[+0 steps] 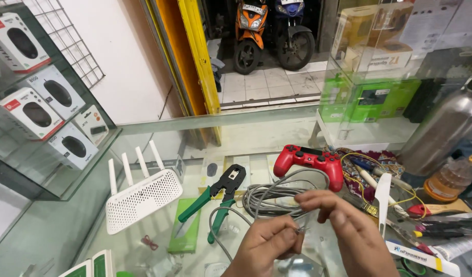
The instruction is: Terminating a network cable by stripping insulation and arranging wires for an RJ45 connector
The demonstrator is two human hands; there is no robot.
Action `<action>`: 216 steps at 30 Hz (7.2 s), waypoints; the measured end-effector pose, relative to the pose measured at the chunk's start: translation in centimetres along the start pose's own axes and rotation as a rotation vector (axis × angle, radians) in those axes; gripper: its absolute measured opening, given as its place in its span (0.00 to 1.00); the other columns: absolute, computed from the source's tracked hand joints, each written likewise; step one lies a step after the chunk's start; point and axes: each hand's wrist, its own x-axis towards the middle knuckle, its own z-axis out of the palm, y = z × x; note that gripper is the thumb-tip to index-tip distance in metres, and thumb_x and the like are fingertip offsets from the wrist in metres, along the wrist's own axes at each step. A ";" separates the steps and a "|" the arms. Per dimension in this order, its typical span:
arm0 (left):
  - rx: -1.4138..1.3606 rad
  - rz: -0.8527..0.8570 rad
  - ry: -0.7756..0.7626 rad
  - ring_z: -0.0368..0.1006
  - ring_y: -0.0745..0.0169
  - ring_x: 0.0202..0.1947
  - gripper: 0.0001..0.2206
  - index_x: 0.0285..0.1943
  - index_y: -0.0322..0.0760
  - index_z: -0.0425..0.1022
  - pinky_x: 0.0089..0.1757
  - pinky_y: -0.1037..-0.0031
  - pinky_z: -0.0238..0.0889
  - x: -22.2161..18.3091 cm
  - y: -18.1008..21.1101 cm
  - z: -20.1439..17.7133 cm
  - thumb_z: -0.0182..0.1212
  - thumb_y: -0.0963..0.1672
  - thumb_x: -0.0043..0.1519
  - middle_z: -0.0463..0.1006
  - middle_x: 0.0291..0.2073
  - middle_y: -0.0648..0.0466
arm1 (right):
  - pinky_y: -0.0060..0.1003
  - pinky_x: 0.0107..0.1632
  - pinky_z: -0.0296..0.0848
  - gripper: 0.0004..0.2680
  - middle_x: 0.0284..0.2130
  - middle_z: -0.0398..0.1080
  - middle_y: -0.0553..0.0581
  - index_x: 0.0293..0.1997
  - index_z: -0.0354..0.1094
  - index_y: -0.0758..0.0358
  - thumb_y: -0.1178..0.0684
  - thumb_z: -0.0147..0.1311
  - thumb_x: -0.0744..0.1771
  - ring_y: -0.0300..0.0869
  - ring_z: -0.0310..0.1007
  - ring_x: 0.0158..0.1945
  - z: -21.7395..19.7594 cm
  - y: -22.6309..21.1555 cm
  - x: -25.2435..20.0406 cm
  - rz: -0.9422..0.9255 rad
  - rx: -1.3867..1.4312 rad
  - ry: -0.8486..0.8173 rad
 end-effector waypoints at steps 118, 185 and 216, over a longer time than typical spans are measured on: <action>-0.706 -0.218 -0.541 0.42 0.78 0.13 0.11 0.29 0.27 0.61 0.13 0.85 0.41 -1.6 -1.3 1.1 0.50 0.40 0.66 0.50 0.15 0.58 | 0.59 0.64 0.58 0.07 0.53 0.70 0.72 0.35 0.77 0.61 0.51 0.69 0.62 0.65 0.61 0.63 0.6 3.2 -0.8 -0.469 0.369 -0.550; 0.349 0.228 0.229 0.69 0.69 0.16 0.08 0.44 0.34 0.80 0.26 0.78 0.67 -0.4 0.6 4.1 0.55 0.41 0.69 0.75 0.15 0.53 | 0.34 0.29 0.73 0.03 0.43 0.71 0.72 0.36 0.65 0.75 0.67 0.55 0.67 0.45 0.75 0.33 1.3 -0.3 -1.6 -0.086 0.120 0.112; 1.620 0.403 -0.112 0.79 0.58 0.30 0.01 0.37 0.50 0.77 0.31 0.68 0.73 -7.2 2.6 8.5 0.61 0.45 0.61 0.77 0.23 0.60 | 0.34 0.42 0.63 0.01 0.36 0.79 0.41 0.35 0.78 0.49 0.50 0.64 0.66 0.40 0.76 0.45 -0.9 -6.9 -13.1 -0.264 -1.051 -0.040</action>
